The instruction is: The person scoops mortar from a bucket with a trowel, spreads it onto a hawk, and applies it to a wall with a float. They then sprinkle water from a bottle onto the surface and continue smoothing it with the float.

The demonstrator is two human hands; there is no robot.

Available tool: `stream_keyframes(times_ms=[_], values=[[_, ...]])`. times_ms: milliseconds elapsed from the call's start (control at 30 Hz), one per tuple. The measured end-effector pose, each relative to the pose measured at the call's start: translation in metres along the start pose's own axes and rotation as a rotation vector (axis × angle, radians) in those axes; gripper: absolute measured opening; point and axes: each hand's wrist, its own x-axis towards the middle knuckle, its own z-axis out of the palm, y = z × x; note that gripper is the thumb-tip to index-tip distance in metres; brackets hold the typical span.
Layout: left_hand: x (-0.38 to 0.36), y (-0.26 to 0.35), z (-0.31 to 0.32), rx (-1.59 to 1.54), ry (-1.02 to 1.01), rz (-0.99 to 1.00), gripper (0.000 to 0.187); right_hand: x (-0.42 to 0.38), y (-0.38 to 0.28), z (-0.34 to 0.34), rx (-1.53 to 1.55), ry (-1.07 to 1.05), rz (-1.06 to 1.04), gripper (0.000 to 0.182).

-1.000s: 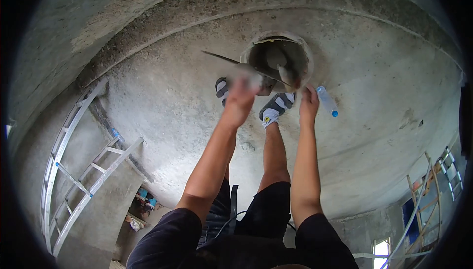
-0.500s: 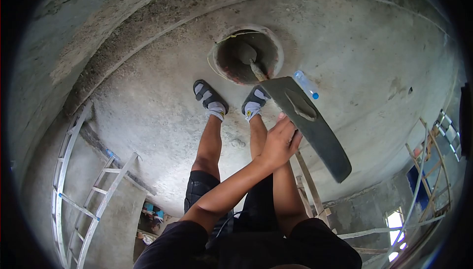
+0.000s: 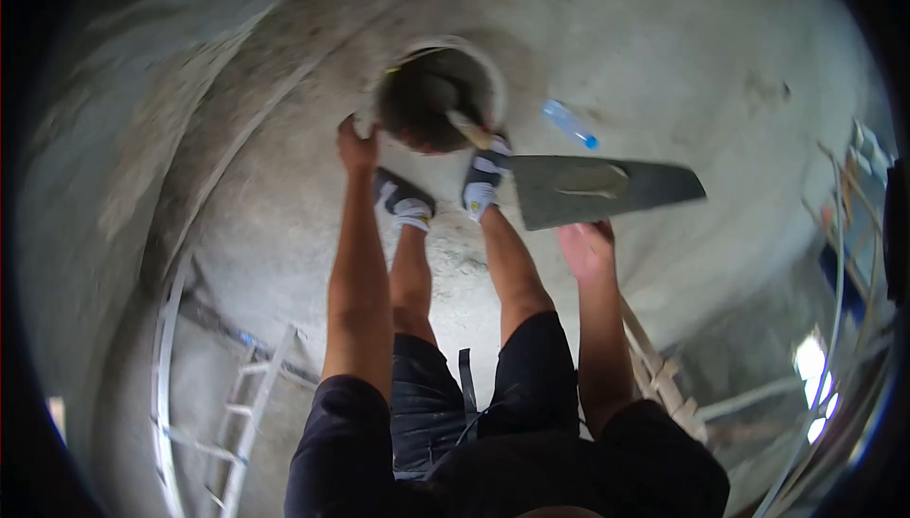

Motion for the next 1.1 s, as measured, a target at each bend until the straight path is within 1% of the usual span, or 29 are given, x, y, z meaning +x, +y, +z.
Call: stream_keyframes(times_ms=[33,67,100,133,200,267,333,367,400,433,467,500,533,567,600,633,667,733,767,800,833,867,900,933,1000,1067,1100], values=[[0.003,0.011,-0.003,-0.043,-0.066,-0.027,0.043,-0.003,-0.008,0.000,-0.028,0.037,-0.048,0.045],[0.003,0.049,-0.024,-0.239,-0.104,-0.127,0.036,-0.004,-0.012,0.005,0.022,0.032,-0.009,0.044],[0.006,0.027,0.007,-0.560,-0.036,-0.135,0.031,-0.009,-0.016,0.007,0.083,0.020,0.042,0.044],[0.004,0.039,0.004,-0.570,-0.048,-0.121,0.031,-0.013,-0.021,0.006,0.079,0.026,0.021,0.044],[-0.003,0.051,-0.022,-0.708,-0.304,-0.465,0.030,-0.018,-0.026,0.010,0.251,0.075,0.132,0.041],[-0.019,0.049,-0.032,-0.574,-0.502,-0.284,0.030,-0.025,-0.029,0.006,0.266,0.016,0.128,0.042],[-0.055,0.102,-0.079,-0.434,-0.404,-0.182,0.031,-0.031,-0.038,0.025,0.144,0.035,0.094,0.044],[-0.065,0.099,-0.097,-0.458,-0.372,-0.197,0.034,-0.039,-0.044,0.033,0.155,0.012,0.087,0.046],[-0.074,0.092,-0.121,-0.482,-0.326,-0.213,0.036,-0.052,-0.051,0.038,0.148,0.041,0.073,0.046],[-0.081,0.103,-0.166,-0.409,-0.364,-0.261,0.043,-0.060,-0.060,0.049,0.138,0.040,0.065,0.047],[-0.096,0.107,-0.205,-0.355,-0.297,-0.135,0.049,-0.065,-0.077,0.087,0.061,0.084,0.088,0.051],[-0.109,0.110,-0.241,-0.306,-0.341,-0.175,0.050,-0.072,-0.094,0.142,-0.054,0.168,0.006,0.054],[-0.127,0.120,-0.273,-0.153,-0.167,-0.132,0.054,-0.079,-0.109,0.176,-0.089,0.034,-0.058,0.053],[-0.141,0.130,-0.316,-0.189,-0.092,-0.062,0.056,-0.086,-0.120,0.202,-0.115,-0.109,-0.068,0.053],[-0.154,0.141,-0.359,-0.244,-0.108,-0.042,0.059,-0.095,-0.132,0.245,-0.131,-0.119,-0.138,0.053],[-0.164,0.144,-0.397,-0.322,-0.090,-0.149,0.060,-0.109,-0.143,0.282,-0.147,-0.096,-0.198,0.053],[-0.178,0.147,-0.429,-0.402,-0.106,-0.260,0.060,-0.117,-0.152,0.310,-0.149,-0.152,-0.213,0.053],[-0.186,0.152,-0.496,-0.351,-0.011,-0.161,0.062,-0.129,-0.170,0.350,-0.156,-0.069,-0.233,0.053],[-0.188,0.138,-0.514,-0.256,0.017,-0.168,0.061,-0.139,-0.173,0.376,-0.169,-0.046,-0.303,0.048],[-0.191,0.137,-0.538,-0.306,0.092,-0.148,0.060,-0.140,-0.178,0.402,-0.185,-0.021,-0.372,0.044],[-0.195,0.140,-0.568,-0.290,0.090,-0.194,0.058,-0.137,-0.180,0.415,-0.280,-0.038,-0.430,0.041],[-0.198,0.138,-0.585,-0.341,0.143,-0.211,0.057,-0.134,-0.184,0.428,-0.370,-0.059,-0.489,0.038],[-0.200,0.140,-0.608,-0.309,0.157,-0.236,0.058,-0.138,-0.185,0.455,-0.456,-0.038,-0.656,0.036],[-0.201,0.133,-0.618,-0.311,0.205,-0.248,0.058,-0.141,-0.184,0.484,-0.534,-0.023,-0.825,0.034],[-0.198,0.125,-0.636,-0.331,0.264,-0.270,0.058,-0.131,-0.191,0.529,-0.641,-0.087,-1.131,0.031],[-0.192,0.113,-0.651,-0.348,0.294,-0.251,0.060,-0.135,-0.210,0.573,-0.930,-0.160,-1.238,0.026],[-0.186,0.107,-0.656,-0.403,0.312,-0.279,0.060,-0.137,-0.219,0.601,-1.046,-0.168,-1.423,0.027]])
